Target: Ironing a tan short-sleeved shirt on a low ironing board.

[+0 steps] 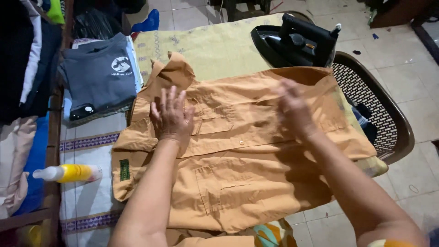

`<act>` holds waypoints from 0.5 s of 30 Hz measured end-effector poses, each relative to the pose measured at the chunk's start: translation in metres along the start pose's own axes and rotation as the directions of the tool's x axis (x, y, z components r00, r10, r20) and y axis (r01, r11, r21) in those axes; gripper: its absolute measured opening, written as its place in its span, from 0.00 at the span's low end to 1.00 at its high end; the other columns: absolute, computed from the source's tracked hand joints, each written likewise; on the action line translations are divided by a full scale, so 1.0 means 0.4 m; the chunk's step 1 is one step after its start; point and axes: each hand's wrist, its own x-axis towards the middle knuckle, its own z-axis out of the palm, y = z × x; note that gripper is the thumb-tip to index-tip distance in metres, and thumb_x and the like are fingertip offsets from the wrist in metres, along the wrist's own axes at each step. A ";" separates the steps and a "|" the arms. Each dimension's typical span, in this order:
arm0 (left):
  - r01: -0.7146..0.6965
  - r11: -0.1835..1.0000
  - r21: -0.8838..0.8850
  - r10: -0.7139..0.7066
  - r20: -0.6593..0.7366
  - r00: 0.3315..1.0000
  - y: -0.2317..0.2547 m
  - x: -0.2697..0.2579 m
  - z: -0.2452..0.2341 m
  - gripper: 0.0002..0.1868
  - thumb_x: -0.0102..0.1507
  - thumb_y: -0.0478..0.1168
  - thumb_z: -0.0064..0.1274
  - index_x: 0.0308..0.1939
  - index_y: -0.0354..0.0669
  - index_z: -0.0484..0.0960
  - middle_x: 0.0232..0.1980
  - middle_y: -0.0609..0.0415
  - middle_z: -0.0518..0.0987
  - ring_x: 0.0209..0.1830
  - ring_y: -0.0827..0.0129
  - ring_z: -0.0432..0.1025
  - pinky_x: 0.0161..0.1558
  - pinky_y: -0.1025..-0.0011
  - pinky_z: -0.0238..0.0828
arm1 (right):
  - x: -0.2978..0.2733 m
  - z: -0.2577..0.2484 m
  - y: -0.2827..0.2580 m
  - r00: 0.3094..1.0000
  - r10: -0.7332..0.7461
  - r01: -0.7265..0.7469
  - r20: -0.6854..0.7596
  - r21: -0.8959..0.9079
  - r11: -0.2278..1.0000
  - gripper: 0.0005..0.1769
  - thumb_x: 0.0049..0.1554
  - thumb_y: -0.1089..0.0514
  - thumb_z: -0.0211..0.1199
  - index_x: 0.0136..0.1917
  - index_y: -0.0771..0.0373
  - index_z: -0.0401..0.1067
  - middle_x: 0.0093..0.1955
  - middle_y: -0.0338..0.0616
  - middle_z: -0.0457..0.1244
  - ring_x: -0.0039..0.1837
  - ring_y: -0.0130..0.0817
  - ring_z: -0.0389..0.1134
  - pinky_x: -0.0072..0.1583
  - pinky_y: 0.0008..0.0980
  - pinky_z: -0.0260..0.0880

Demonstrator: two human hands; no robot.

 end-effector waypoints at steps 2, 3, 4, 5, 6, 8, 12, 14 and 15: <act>-0.145 0.988 0.056 0.148 -0.055 0.987 0.000 -0.006 -0.010 0.32 0.69 0.62 0.48 0.73 0.57 0.69 0.81 0.52 0.62 0.83 0.55 0.49 0.75 0.36 0.37 | -0.015 0.043 -0.063 0.987 -0.152 0.147 0.051 0.089 0.985 0.14 0.61 0.66 0.61 0.61 0.61 0.70 0.69 0.60 0.62 0.63 0.48 0.69 0.58 0.40 0.78; -0.165 0.986 -0.038 0.167 0.051 0.985 0.010 -0.009 -0.028 0.30 0.69 0.63 0.48 0.71 0.58 0.71 0.81 0.54 0.62 0.83 0.57 0.51 0.77 0.41 0.40 | -0.023 0.052 -0.080 0.975 -0.143 0.124 0.168 0.119 0.985 0.18 0.62 0.57 0.60 0.66 0.58 0.69 0.72 0.56 0.60 0.68 0.50 0.67 0.65 0.43 0.74; -0.175 0.976 -0.133 0.194 0.154 0.969 0.020 -0.012 -0.046 0.28 0.68 0.63 0.47 0.69 0.60 0.73 0.81 0.57 0.63 0.83 0.59 0.52 0.78 0.45 0.42 | -0.030 0.062 -0.097 0.950 -0.135 0.097 0.283 0.146 0.985 0.24 0.63 0.47 0.58 0.70 0.54 0.67 0.76 0.51 0.58 0.73 0.52 0.64 0.72 0.46 0.69; -0.177 0.975 -0.134 0.197 0.152 0.968 0.030 -0.004 -0.058 0.28 0.68 0.63 0.47 0.69 0.60 0.73 0.81 0.57 0.63 0.83 0.59 0.52 0.78 0.45 0.42 | -0.030 0.073 -0.075 0.950 -0.133 0.096 0.281 0.143 0.985 0.24 0.63 0.47 0.58 0.70 0.54 0.67 0.76 0.51 0.58 0.73 0.52 0.64 0.72 0.46 0.69; -0.122 0.983 -0.139 0.151 0.222 0.963 0.038 0.004 -0.070 0.30 0.66 0.63 0.48 0.70 0.60 0.73 0.80 0.57 0.63 0.81 0.60 0.53 0.77 0.45 0.42 | -0.029 0.084 -0.054 0.917 -0.179 0.194 0.356 -0.006 0.981 0.32 0.64 0.38 0.51 0.76 0.54 0.60 0.79 0.51 0.52 0.78 0.54 0.57 0.75 0.52 0.55; -0.064 0.989 -0.136 0.102 0.290 0.952 0.041 0.010 -0.080 0.32 0.65 0.63 0.48 0.71 0.60 0.73 0.78 0.58 0.63 0.80 0.62 0.53 0.75 0.46 0.42 | -0.009 0.071 -0.029 0.876 -0.211 0.299 0.434 -0.143 0.944 0.40 0.65 0.29 0.45 0.81 0.53 0.53 0.83 0.50 0.46 0.82 0.55 0.51 0.78 0.57 0.41; -0.043 0.995 -0.088 0.064 0.248 0.967 0.038 0.016 -0.065 0.36 0.63 0.64 0.50 0.72 0.58 0.71 0.79 0.56 0.62 0.79 0.60 0.53 0.73 0.43 0.42 | -0.005 -0.003 0.100 0.755 0.451 -0.263 0.476 -0.410 0.874 0.44 0.60 0.24 0.35 0.83 0.40 0.43 0.87 0.39 0.37 0.83 0.47 0.39 0.79 0.53 0.26; -0.008 0.997 -0.082 0.028 0.245 0.969 0.040 0.017 -0.070 0.37 0.61 0.64 0.51 0.72 0.58 0.70 0.79 0.56 0.62 0.79 0.61 0.53 0.73 0.41 0.41 | -0.024 -0.011 0.162 0.769 0.476 -0.303 0.427 -0.412 0.860 0.44 0.61 0.24 0.36 0.84 0.42 0.43 0.86 0.42 0.38 0.82 0.47 0.42 0.80 0.52 0.29; 0.024 0.997 -0.074 -0.005 0.248 0.969 0.046 0.015 -0.080 0.38 0.62 0.65 0.51 0.73 0.57 0.70 0.79 0.55 0.61 0.79 0.58 0.52 0.73 0.40 0.39 | -0.031 -0.014 0.168 0.819 0.435 -0.264 0.374 -0.426 0.865 0.42 0.62 0.27 0.39 0.83 0.46 0.47 0.84 0.45 0.43 0.81 0.50 0.45 0.78 0.54 0.33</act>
